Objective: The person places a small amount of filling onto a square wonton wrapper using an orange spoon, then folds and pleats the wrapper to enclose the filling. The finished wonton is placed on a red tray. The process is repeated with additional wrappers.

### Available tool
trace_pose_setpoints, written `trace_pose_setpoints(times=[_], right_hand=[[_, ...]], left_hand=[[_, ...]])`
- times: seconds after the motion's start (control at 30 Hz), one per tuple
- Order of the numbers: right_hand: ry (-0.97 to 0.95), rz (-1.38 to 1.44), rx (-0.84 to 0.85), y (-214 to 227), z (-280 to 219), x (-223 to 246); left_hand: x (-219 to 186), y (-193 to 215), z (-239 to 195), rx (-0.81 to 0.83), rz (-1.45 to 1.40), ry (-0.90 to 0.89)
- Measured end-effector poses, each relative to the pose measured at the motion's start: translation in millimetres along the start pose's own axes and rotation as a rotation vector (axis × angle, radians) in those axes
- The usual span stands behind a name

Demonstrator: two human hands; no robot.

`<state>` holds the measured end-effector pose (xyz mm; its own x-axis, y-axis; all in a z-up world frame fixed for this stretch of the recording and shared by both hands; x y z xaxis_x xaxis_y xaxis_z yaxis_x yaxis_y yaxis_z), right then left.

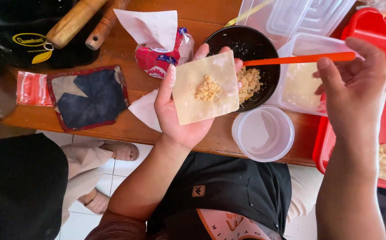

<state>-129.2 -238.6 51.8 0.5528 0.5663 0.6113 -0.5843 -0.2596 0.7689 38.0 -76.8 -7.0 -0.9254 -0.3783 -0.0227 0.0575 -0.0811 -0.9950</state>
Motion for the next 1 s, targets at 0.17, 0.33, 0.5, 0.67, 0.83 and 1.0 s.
trace_pose_setpoints(times=[0.17,0.33,0.5,0.67,0.83,1.0], right_hand=[[0.213,-0.215,-0.181,26,-33,22],[0.255,-0.079,-0.111,16,-84,41],[0.453,-0.243,0.191,-31,-112,42],[0.519,-0.379,0.244,-48,-121,35],[0.502,-0.338,0.267,-43,-119,34],[0.265,0.088,0.048,-1,-106,34]], left_hand=[[15,0,-1,-0.075,-0.053,0.058],[34,-6,-1,-0.137,-0.076,0.133],[40,5,-2,-0.105,0.002,0.038],[47,1,0,-0.218,-0.075,0.059],[53,-10,-1,-0.197,-0.093,0.093],[63,-7,-9,-0.363,-0.108,0.207]])
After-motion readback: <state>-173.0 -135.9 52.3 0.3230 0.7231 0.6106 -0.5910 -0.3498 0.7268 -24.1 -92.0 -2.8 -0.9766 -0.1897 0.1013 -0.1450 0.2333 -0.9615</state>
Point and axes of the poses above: each hand's wrist, its own z-axis towards the middle knuckle, its own y-axis out of the back of the hand, x = y × z, the point moved 7 cm from there along z, towards the middle knuckle, and after that the axes turned 6 degrees about -z, right-handed, at the moved point
